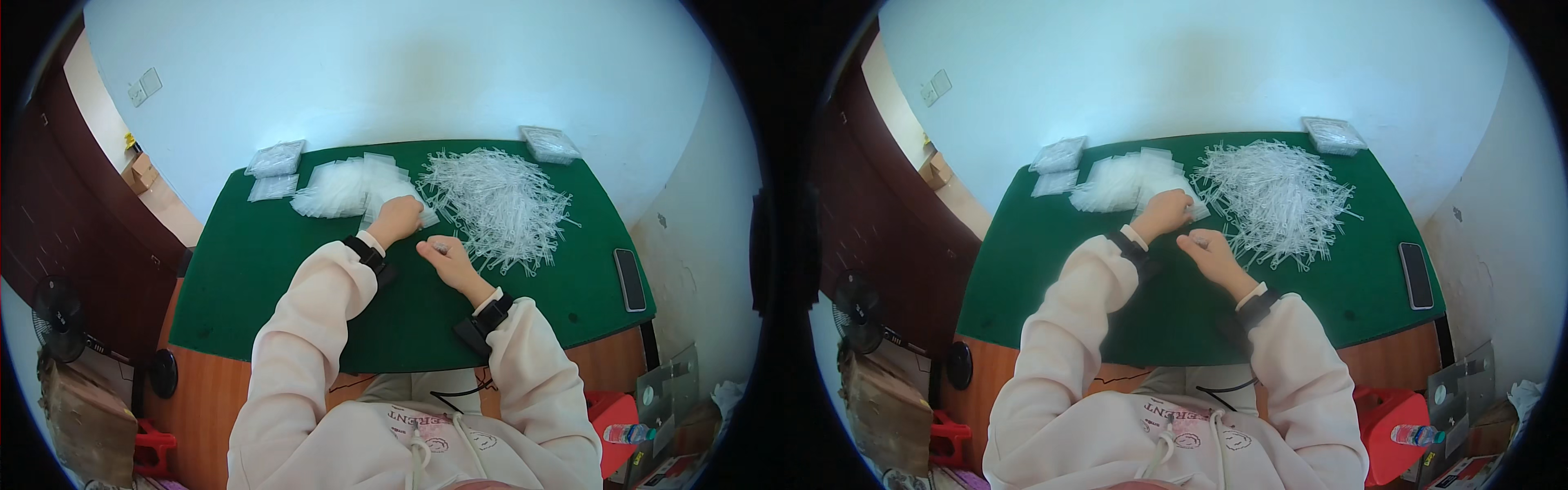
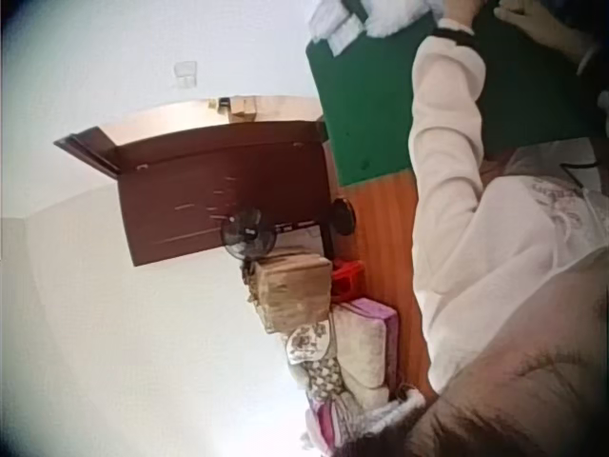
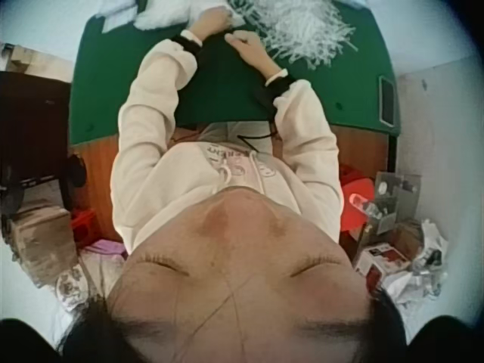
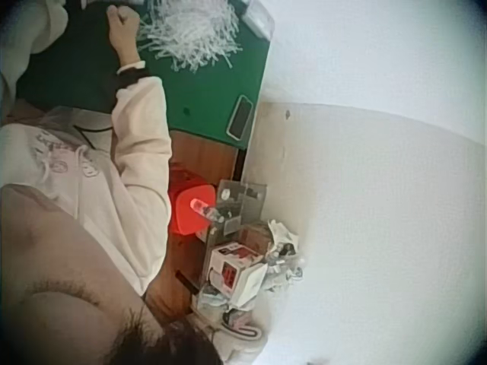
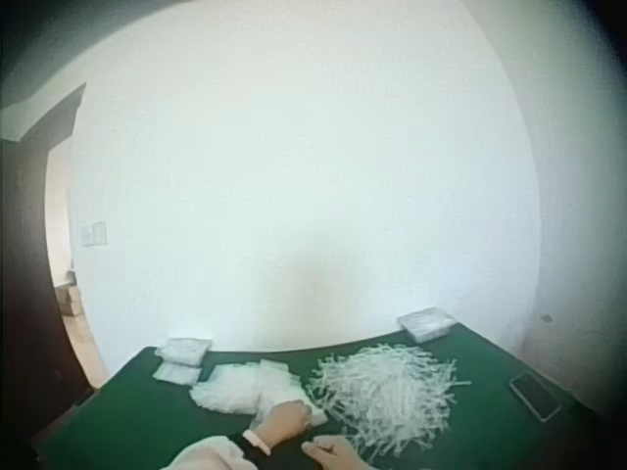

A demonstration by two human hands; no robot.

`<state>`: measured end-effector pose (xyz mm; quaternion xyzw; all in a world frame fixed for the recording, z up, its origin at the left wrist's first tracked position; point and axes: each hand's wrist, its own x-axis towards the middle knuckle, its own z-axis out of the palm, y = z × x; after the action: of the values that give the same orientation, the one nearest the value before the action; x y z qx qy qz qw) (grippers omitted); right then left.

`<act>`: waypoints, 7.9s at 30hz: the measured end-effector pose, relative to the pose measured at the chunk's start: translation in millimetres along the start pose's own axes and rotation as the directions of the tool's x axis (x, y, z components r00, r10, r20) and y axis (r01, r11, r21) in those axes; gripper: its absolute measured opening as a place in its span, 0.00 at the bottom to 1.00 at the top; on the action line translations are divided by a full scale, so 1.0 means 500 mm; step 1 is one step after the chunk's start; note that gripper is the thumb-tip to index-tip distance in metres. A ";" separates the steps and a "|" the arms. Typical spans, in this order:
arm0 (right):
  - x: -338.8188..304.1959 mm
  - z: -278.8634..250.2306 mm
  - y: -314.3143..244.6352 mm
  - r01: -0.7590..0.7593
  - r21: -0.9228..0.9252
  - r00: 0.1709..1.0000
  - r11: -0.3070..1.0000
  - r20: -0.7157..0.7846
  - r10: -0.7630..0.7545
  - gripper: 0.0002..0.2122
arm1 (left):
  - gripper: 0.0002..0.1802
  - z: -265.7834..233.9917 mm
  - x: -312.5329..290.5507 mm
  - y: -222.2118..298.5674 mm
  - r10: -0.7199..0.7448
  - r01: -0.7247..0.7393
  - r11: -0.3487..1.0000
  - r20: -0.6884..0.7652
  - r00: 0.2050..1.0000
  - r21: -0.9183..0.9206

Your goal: Sorting and packing plastic cable ties into small bags.

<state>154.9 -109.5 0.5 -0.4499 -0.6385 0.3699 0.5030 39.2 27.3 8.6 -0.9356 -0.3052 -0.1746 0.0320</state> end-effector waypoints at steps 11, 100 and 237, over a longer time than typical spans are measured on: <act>0.003 0.005 0.012 -0.001 -0.086 0.994 0.996 0.109 0.010 0.17 | 0.14 -0.020 -0.039 0.014 -0.095 0.089 0.989 -0.044 0.994 -0.115; 0.004 -0.051 -0.016 -0.118 0.460 0.975 0.880 -0.112 0.190 0.05 | 0.40 -0.100 -0.063 0.135 0.332 -0.438 0.873 -0.393 0.857 -0.217; 0.007 -0.080 -0.010 -0.055 0.333 0.980 0.941 -0.161 0.114 0.01 | 0.08 -0.076 -0.047 0.088 -0.122 0.141 0.095 0.129 0.984 -0.985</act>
<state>192.4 -106.8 15.0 -0.4185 -0.5008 0.4502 0.6093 35.5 -27.9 37.9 -0.6878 -0.1927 -0.3289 -0.6178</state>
